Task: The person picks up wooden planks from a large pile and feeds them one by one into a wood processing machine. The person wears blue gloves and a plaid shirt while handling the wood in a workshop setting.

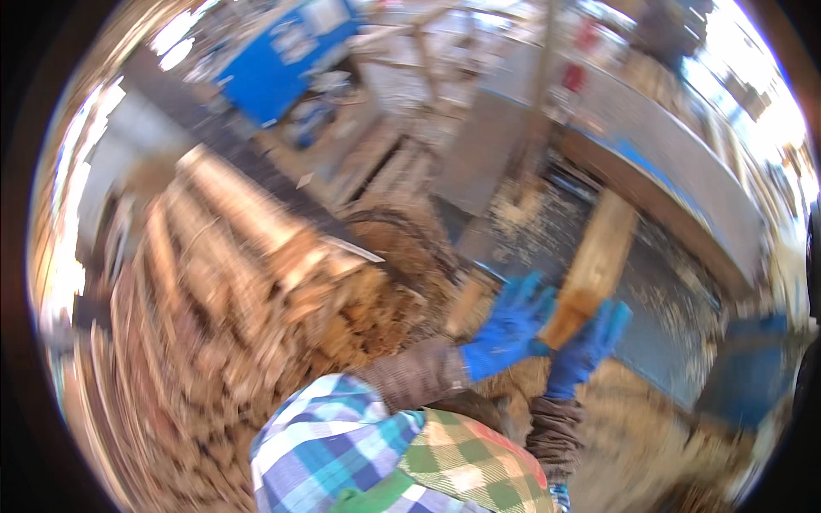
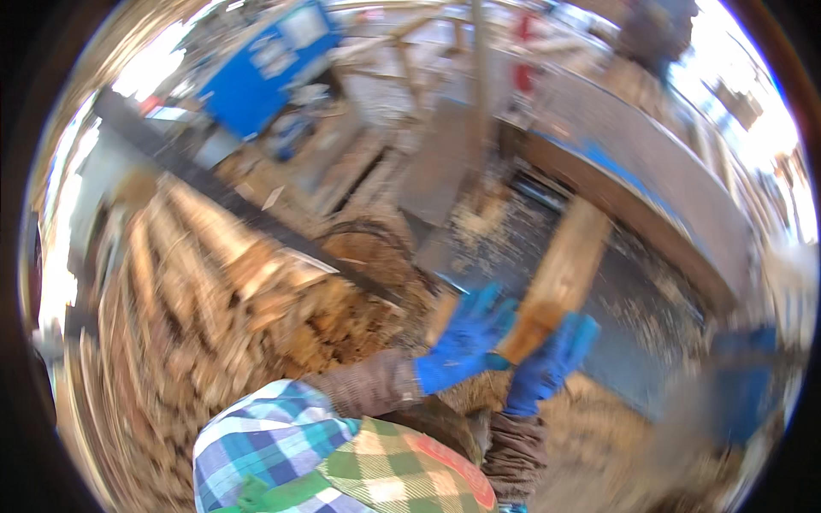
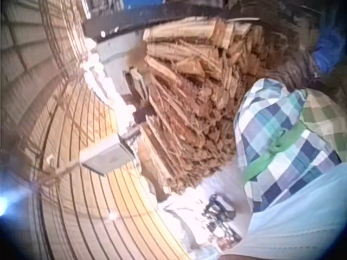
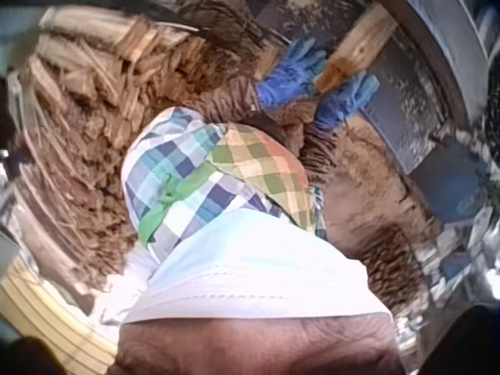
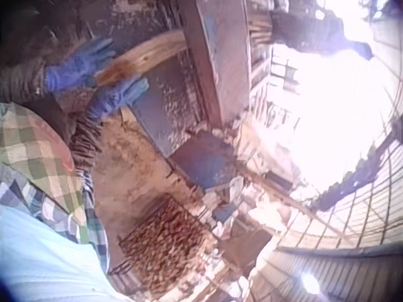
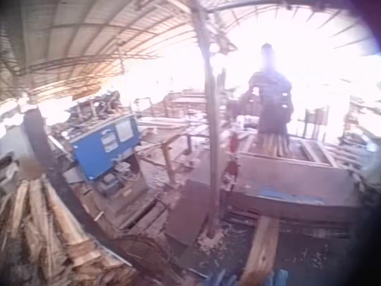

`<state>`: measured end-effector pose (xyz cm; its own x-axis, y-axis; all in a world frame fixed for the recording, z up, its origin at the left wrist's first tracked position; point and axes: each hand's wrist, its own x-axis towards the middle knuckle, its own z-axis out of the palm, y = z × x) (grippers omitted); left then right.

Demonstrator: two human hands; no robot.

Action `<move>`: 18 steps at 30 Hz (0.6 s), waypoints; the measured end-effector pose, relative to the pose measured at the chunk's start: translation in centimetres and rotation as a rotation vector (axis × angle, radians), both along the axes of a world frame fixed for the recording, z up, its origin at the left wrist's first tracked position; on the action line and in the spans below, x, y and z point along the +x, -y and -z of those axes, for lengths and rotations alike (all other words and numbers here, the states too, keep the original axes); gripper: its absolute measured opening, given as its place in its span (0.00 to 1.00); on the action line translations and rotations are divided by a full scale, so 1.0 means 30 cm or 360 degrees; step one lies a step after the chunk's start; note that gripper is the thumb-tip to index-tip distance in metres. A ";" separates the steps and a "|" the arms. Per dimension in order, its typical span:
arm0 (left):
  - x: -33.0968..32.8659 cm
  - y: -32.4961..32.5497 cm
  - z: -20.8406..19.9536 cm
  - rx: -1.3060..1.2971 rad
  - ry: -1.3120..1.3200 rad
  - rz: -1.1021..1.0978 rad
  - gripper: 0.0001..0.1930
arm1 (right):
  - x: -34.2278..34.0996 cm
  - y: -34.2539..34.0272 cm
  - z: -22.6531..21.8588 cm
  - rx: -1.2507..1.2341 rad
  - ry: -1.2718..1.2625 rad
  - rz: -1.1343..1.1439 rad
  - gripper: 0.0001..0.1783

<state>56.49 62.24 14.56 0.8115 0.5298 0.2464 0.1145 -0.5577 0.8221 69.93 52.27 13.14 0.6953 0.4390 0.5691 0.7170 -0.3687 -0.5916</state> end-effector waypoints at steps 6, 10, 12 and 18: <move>0.181 -0.117 0.065 0.0888 -0.0385 -0.0501 0.36 | 0.140 -0.185 -0.046 0.0363 -0.0549 -0.0272 0.25; 0.106 -0.010 0.044 0.0940 -0.0460 -0.0579 0.35 | 0.176 -0.159 -0.054 -0.0128 0.0216 -0.0228 0.25; -0.014 0.119 0.108 0.0755 -0.0313 -0.0714 0.35 | 0.221 -0.161 -0.044 -0.0156 0.0237 -0.0291 0.25; -0.670 0.858 0.435 -0.0583 -0.0927 -0.0913 0.30 | -0.114 -0.104 -0.096 0.0330 -0.0728 -0.1414 0.23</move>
